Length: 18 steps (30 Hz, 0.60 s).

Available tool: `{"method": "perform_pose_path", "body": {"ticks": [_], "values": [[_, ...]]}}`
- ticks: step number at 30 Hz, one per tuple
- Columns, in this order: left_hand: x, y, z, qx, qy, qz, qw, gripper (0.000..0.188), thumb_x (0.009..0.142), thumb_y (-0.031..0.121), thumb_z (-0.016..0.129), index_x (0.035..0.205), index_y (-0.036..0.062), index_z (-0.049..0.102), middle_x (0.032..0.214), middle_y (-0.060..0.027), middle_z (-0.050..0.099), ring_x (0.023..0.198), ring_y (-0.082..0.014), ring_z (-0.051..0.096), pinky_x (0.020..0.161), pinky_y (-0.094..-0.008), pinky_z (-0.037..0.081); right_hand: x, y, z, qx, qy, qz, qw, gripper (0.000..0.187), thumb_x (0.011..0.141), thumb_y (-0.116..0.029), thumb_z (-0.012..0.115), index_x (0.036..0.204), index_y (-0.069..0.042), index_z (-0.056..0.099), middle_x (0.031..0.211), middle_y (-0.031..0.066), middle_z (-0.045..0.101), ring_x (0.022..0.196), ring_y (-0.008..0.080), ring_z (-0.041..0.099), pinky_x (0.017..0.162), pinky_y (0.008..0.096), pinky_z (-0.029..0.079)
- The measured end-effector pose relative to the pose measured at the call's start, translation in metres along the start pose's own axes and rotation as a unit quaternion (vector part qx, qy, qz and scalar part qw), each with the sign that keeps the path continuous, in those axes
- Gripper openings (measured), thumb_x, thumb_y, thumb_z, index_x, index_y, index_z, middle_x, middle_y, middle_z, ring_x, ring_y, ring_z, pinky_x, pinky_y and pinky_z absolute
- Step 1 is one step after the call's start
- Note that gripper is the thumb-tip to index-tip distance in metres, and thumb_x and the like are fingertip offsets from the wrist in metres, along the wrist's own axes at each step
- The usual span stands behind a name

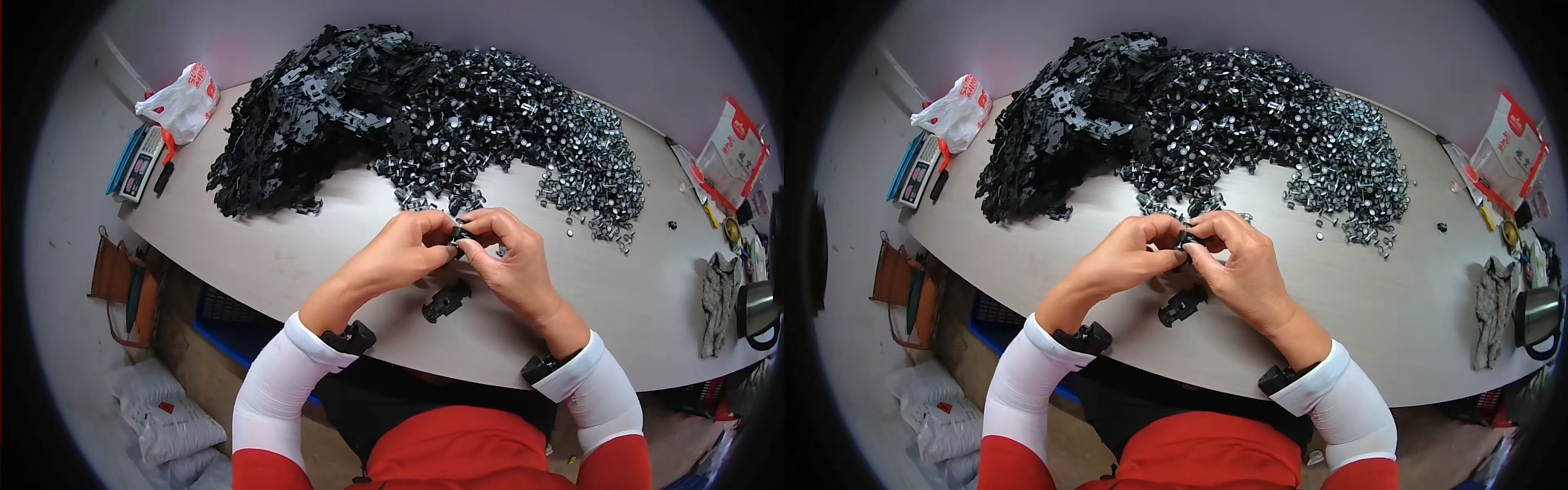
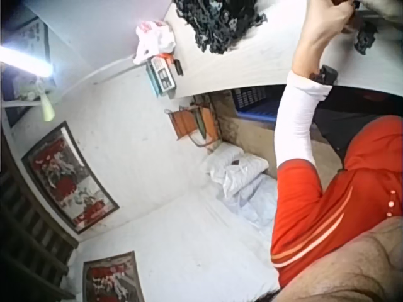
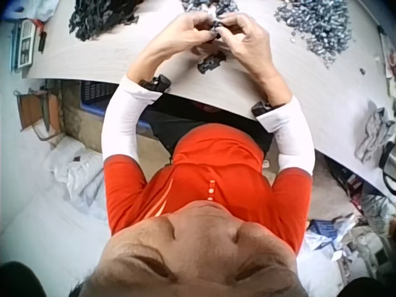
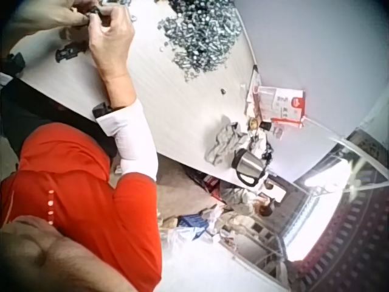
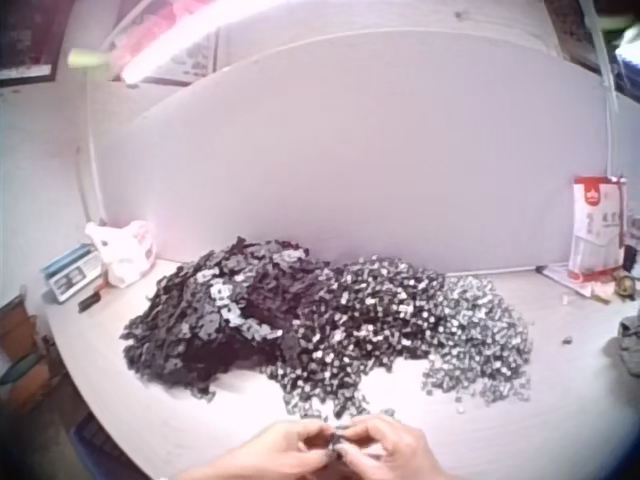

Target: Assembling small black plastic components by hand on a workbench.

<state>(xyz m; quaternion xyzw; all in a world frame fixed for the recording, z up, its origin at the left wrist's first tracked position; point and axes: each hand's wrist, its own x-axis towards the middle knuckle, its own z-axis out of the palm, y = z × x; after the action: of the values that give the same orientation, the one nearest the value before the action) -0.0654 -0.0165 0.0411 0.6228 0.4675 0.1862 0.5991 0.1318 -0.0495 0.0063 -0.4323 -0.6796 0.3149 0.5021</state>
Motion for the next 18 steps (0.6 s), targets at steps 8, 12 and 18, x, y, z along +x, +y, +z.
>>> {"method": "perform_pose_path", "body": {"ticks": [8,12,18], "values": [[0.038,-0.006,0.016,-0.115,-0.011,0.029,0.993,0.024,0.094,0.002,0.066,0.118,0.0023,0.063,0.102,-0.0029,0.066,0.090,-0.0088,0.062,0.075,-0.0269,0.057,0.012,0.000,-0.024,-0.086,0.092,-0.051,0.991,0.010,0.085,-0.006,0.075,0.092,-0.003,0.067,0.093,0.0093,0.072,0.084,0.0230,0.070,0.076,0.0336,0.055],[0.042,-0.007,0.015,-0.166,0.033,0.061,0.984,0.032,0.091,-0.003,0.067,0.122,0.0009,0.060,0.107,-0.0037,0.066,0.093,-0.0095,0.064,0.076,-0.0286,0.060,0.014,0.001,-0.035,-0.115,0.091,0.019,0.989,0.011,0.084,-0.007,0.075,0.087,-0.002,0.066,0.082,0.0083,0.068,0.074,0.0226,0.066,0.067,0.0348,0.053],[0.042,-0.017,0.026,0.062,0.075,0.144,0.985,0.034,0.092,0.001,0.072,0.124,-0.0022,0.061,0.103,-0.0033,0.068,0.089,-0.0079,0.065,0.074,-0.0239,0.057,0.010,0.004,-0.023,-0.170,0.043,0.005,0.984,0.013,0.083,-0.008,0.075,0.083,-0.002,0.063,0.078,0.0097,0.066,0.069,0.0240,0.065,0.059,0.0352,0.051]]}}
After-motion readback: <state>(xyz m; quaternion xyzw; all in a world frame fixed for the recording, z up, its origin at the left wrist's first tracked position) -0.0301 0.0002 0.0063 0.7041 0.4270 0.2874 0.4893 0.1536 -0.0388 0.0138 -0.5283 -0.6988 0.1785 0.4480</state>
